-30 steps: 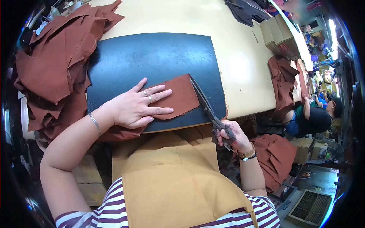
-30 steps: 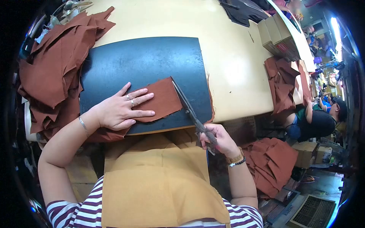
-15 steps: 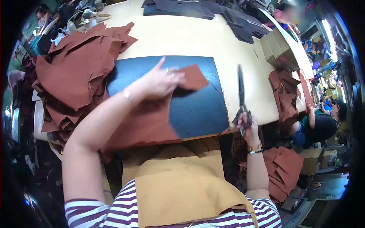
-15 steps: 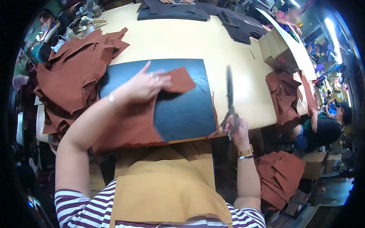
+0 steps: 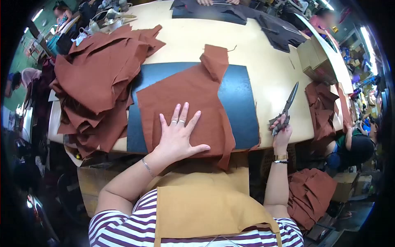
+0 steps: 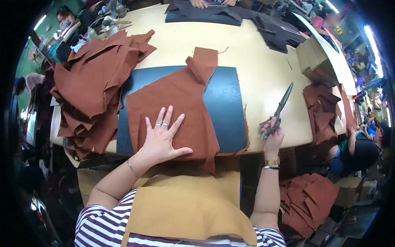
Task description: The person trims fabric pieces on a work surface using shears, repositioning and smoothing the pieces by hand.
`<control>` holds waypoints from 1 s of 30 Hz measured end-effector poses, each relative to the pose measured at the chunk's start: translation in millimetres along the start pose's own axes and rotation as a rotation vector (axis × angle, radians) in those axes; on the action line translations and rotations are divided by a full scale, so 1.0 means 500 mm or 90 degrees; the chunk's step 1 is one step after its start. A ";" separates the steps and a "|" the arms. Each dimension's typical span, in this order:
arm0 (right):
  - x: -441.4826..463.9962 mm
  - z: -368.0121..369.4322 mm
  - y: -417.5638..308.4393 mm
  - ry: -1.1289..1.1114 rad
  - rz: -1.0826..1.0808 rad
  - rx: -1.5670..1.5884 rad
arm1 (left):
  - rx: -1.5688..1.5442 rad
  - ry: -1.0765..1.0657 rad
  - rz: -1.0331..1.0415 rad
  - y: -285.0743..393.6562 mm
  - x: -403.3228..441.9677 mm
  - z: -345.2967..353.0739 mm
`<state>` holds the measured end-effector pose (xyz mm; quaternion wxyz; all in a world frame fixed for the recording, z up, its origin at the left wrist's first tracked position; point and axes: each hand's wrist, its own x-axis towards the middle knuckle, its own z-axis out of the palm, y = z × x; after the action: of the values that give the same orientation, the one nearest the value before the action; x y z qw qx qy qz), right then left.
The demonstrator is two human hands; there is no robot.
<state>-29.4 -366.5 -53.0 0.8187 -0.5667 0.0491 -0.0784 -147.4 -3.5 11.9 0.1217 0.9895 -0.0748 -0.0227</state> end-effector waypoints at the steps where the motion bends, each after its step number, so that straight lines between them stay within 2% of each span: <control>1: 0.013 -0.004 -0.009 0.003 0.035 -0.091 | -0.002 0.001 -0.006 -0.005 -0.009 0.002; 4: 0.067 -0.006 -0.046 -0.020 0.104 -0.385 | -0.009 0.044 0.002 -0.006 -0.025 -0.006; 6: 0.087 0.000 -0.077 -0.036 0.115 -0.613 | -0.017 0.069 0.081 -0.016 -0.019 0.013; 8: 0.040 0.081 -0.153 -0.103 0.058 -0.899 | -0.046 0.115 0.169 -0.011 -0.010 0.001; 9: 0.082 0.006 -0.107 -0.138 0.011 -0.895 | -0.047 0.121 0.213 -0.024 0.003 -0.006; 11: 0.025 0.069 -0.164 -0.130 0.080 -0.828 | -0.101 -0.031 0.010 -0.029 0.023 -0.087; 12: 0.030 0.017 -0.124 -0.130 -0.128 -0.813 | -0.223 0.157 0.091 -0.068 0.038 -0.102; 13: 0.010 0.027 -0.141 -0.116 -0.158 -0.845 | -0.289 0.200 0.037 -0.108 0.052 -0.148; 14: -0.008 0.022 -0.144 -0.091 -0.240 -0.839 | -0.311 0.211 -0.022 -0.217 0.067 -0.191; 16: -0.045 -0.020 -0.151 -0.035 -0.364 -0.831 | -0.225 0.262 -0.103 -0.432 0.085 -0.246; 19: -0.105 -0.155 -0.180 0.089 -0.341 -1.000 | -0.057 0.246 -0.191 -0.726 0.114 -0.263; 21: -0.148 -0.276 -0.198 0.173 -0.311 -1.056 | 0.038 0.227 -0.234 -0.797 0.137 -0.247; 22: -0.179 -0.331 -0.212 0.238 -0.249 -1.113 | 0.081 0.242 -0.250 -0.822 0.142 -0.238; 25: -0.258 -0.486 -0.228 0.399 -0.033 -1.289 | 0.220 0.393 -0.248 -0.774 0.118 -0.235; 27: -0.307 -0.549 -0.254 0.448 0.234 -1.333 | 0.273 0.578 -0.138 -0.689 0.094 -0.233; 28: -0.331 -0.586 -0.259 0.465 0.321 -1.352 | 0.278 0.650 -0.066 -0.638 0.083 -0.224; 30: -0.363 -0.650 -0.271 0.465 0.469 -1.358 | 0.232 0.659 0.014 -0.538 0.070 -0.180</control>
<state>-272.6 -679.1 -42.5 -0.1567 -0.8584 0.4809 0.0856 -68.7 270.8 32.5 -0.0302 0.8757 -0.0181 0.4817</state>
